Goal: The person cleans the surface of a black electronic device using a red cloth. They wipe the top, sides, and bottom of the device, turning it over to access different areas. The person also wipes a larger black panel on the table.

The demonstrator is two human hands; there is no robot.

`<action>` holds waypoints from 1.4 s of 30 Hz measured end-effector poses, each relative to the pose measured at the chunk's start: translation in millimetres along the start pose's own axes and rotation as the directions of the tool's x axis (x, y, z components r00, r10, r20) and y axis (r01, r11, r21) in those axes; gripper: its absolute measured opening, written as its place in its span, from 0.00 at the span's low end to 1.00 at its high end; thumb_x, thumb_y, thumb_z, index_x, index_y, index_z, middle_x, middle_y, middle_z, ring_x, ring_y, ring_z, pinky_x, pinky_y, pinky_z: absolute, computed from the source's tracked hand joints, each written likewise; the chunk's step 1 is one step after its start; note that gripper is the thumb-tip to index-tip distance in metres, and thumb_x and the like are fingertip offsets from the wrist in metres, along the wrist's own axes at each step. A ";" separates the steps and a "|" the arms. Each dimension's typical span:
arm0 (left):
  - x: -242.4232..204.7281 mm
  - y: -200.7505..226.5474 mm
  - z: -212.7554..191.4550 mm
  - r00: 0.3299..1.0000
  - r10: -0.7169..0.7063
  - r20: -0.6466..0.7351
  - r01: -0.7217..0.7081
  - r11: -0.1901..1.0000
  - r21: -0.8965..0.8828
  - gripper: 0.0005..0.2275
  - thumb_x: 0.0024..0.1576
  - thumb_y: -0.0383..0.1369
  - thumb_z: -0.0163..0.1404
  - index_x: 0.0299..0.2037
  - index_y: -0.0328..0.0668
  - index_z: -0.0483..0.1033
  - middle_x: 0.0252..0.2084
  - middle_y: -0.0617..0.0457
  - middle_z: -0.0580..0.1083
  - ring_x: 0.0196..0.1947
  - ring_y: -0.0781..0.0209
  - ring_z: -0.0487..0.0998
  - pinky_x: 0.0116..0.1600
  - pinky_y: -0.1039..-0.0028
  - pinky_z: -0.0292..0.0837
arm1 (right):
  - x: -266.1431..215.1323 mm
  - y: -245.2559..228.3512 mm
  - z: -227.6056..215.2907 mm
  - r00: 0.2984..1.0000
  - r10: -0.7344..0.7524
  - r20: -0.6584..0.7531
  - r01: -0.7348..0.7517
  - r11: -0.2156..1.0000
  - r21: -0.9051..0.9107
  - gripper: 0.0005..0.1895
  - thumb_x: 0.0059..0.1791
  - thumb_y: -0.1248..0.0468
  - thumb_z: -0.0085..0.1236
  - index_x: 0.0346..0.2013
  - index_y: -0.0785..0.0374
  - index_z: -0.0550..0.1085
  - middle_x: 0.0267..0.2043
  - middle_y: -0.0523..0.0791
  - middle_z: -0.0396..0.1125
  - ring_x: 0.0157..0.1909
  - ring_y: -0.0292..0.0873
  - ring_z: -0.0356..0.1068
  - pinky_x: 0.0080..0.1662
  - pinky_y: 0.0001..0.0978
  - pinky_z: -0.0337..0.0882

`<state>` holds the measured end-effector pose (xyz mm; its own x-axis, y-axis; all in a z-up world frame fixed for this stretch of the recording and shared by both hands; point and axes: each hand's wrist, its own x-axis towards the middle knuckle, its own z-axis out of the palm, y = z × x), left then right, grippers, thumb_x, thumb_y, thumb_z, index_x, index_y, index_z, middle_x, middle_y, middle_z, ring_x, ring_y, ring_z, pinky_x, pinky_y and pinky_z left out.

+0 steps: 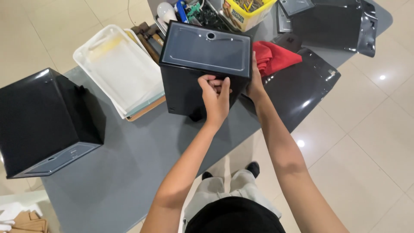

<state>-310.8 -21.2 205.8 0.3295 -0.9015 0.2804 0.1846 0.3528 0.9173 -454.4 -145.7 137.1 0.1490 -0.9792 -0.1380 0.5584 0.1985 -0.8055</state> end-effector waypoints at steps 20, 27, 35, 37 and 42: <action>-19.9 -104.0 23.6 0.989 0.083 0.119 -0.128 0.885 0.448 0.15 0.61 0.22 0.53 0.56 0.32 0.64 0.43 0.48 0.75 0.40 0.61 0.77 0.50 0.71 0.76 | 25.9 -39.0 -51.5 0.972 -0.012 0.235 0.097 0.931 -0.351 0.36 0.57 0.40 0.37 0.74 0.56 0.58 0.76 0.46 0.55 0.71 0.41 0.59 0.67 0.40 0.57; 6.1 -116.0 80.3 0.996 0.090 0.005 -0.082 0.879 0.469 0.15 0.61 0.23 0.52 0.57 0.31 0.64 0.45 0.46 0.74 0.41 0.59 0.78 0.51 0.71 0.76 | 92.5 -25.0 -154.1 0.974 -0.103 0.200 0.213 0.708 -0.673 0.33 0.52 0.55 0.62 0.70 0.57 0.65 0.72 0.50 0.63 0.69 0.54 0.65 0.65 0.43 0.68; 23.2 -130.5 101.8 0.991 0.125 -0.048 -0.082 0.848 0.523 0.16 0.61 0.23 0.52 0.57 0.30 0.65 0.47 0.45 0.73 0.42 0.57 0.78 0.51 0.70 0.76 | 101.9 -41.5 -156.1 0.946 -0.178 0.271 0.205 -0.319 -0.925 0.44 0.34 0.57 0.76 0.64 0.49 0.71 0.73 0.62 0.52 0.68 0.74 0.53 0.53 0.64 0.64; 22.1 -132.6 101.6 0.991 0.117 -0.063 -0.066 0.848 0.526 0.16 0.60 0.23 0.52 0.56 0.30 0.65 0.46 0.45 0.74 0.42 0.57 0.79 0.50 0.70 0.76 | 126.6 4.5 -220.2 0.946 -0.162 0.281 0.229 -0.280 -0.932 0.42 0.33 0.61 0.74 0.62 0.51 0.73 0.72 0.64 0.54 0.67 0.74 0.55 0.50 0.58 0.68; 30.9 -118.3 98.7 0.995 0.104 -0.013 -0.075 0.796 0.601 0.13 0.61 0.24 0.53 0.54 0.31 0.67 0.43 0.46 0.76 0.43 0.57 0.80 0.50 0.70 0.75 | 164.4 46.6 -279.1 0.798 -0.526 0.294 0.458 0.214 -0.863 0.17 0.44 0.77 0.52 0.45 0.66 0.77 0.46 0.50 0.72 0.50 0.52 0.73 0.53 0.41 0.74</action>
<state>-413.9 -115.5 133.9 0.3590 -0.8568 0.3703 -0.4343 0.1978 0.8788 -631.6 -309.4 -84.0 0.0651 -0.8734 0.4826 -0.5163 -0.4434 -0.7327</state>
